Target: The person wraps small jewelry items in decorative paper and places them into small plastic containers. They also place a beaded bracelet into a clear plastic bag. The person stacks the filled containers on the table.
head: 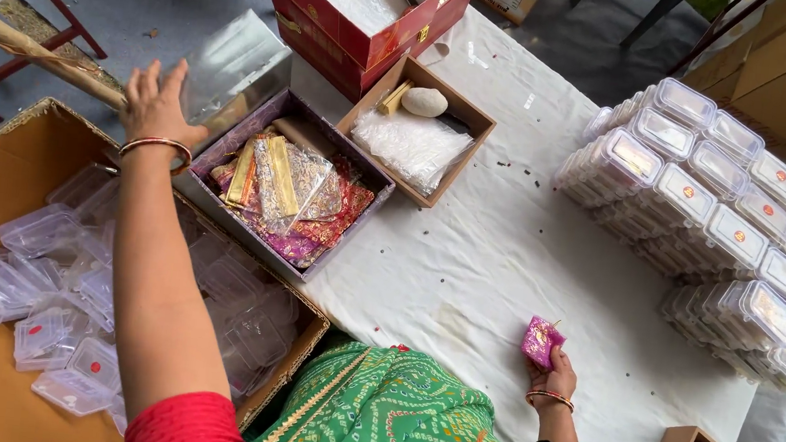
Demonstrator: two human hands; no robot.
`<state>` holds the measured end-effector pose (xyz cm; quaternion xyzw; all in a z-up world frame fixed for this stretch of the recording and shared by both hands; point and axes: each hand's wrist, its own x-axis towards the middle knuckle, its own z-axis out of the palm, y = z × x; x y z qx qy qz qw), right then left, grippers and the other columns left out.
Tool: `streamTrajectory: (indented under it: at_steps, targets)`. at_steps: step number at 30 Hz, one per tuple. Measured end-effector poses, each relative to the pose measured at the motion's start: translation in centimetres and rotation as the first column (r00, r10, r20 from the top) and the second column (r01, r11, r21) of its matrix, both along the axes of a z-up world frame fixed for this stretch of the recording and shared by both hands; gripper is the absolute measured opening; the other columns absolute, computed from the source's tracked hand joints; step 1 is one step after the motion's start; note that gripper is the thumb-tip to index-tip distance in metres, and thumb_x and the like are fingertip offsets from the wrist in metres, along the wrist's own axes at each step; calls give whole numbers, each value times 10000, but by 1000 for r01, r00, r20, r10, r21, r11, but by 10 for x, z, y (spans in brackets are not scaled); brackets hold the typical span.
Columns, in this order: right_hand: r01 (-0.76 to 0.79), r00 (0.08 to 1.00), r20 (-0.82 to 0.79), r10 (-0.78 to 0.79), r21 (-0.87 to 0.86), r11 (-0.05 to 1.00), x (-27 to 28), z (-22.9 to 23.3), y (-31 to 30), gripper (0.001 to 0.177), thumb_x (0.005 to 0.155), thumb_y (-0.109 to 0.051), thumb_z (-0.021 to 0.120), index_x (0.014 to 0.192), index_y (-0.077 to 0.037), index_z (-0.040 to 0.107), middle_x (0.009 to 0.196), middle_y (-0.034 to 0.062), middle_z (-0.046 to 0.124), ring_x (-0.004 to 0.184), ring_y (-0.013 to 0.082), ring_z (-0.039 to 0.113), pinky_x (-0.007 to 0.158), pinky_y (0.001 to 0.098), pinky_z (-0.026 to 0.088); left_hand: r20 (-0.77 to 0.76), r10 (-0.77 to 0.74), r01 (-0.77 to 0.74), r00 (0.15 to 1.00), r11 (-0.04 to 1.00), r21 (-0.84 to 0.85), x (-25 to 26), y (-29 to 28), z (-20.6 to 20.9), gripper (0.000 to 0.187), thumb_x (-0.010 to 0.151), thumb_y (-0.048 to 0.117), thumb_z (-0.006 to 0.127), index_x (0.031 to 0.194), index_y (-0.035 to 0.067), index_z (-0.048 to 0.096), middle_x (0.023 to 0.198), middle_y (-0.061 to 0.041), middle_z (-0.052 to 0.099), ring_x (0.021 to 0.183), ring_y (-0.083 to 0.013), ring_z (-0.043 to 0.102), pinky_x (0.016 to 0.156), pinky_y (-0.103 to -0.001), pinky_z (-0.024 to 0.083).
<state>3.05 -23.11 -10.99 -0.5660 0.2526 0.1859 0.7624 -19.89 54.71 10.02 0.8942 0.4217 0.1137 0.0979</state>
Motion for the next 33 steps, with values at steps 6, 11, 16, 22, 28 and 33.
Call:
streamTrajectory:
  at_steps: [6, 11, 16, 22, 28, 33]
  targets:
    - [-14, 1000, 16, 14, 19, 1000, 3, -11, -6, 230, 1078, -274, 568, 1141, -55, 598, 1075, 80, 697, 922, 221, 705, 838, 412, 617, -273, 70, -111, 959, 984, -137, 5, -1, -17, 1294, 641, 350, 934, 1684, 416, 171, 1772, -63, 4, 1593, -345, 34, 1201, -728, 139]
    - [-32, 999, -22, 31, -21, 999, 6, -10, -7, 234, 1082, -283, 572, 1139, -58, 606, 1044, 78, 695, 886, 218, 702, 809, 405, 612, -163, 69, -89, 984, 989, -118, -19, -31, 13, 1266, 649, 514, 922, 1648, 328, 167, 1708, -168, 16, 1577, -355, 25, 1185, -724, 90]
    - [-34, 999, -32, 33, -32, 999, 5, -6, -8, 224, 1077, -274, 565, 1157, -69, 608, 1046, 70, 701, 885, 215, 704, 805, 403, 609, 409, 274, -352, 871, 927, 130, -105, -61, -74, 852, 957, 499, 807, 1631, 202, 379, 1701, -186, 300, 1566, -415, 292, 1255, -633, 219]
    - [-43, 997, -60, 40, -41, 998, 7, -4, -8, 240, 1082, -279, 539, 1177, -68, 603, 1055, 68, 704, 905, 215, 712, 820, 401, 620, 274, 508, -520, 817, 854, -32, -172, -169, -226, 882, 978, 503, 764, 1624, 98, 320, 1625, -276, 352, 1455, -499, 344, 1132, -630, 352]
    - [-72, 995, -75, 66, -91, 993, 11, -8, -10, 244, 1102, -300, 552, 1194, -82, 611, 1065, 72, 704, 892, 224, 695, 798, 391, 596, 94, 357, -258, 929, 810, -527, -154, -197, -284, 989, 777, 553, 815, 1536, 72, 402, 1521, -346, 375, 1376, -501, 406, 1106, -550, 392]
    - [-54, 997, -55, 51, -61, 997, 1, 4, -5, 242, 1090, -298, 538, 1183, -82, 595, 1076, 58, 704, 919, 216, 711, 827, 412, 616, -307, 292, -403, 906, 817, -413, -135, -192, -197, 789, 610, 478, 966, 1291, 205, 675, 1324, -221, 584, 1276, -426, 561, 1056, -501, 493]
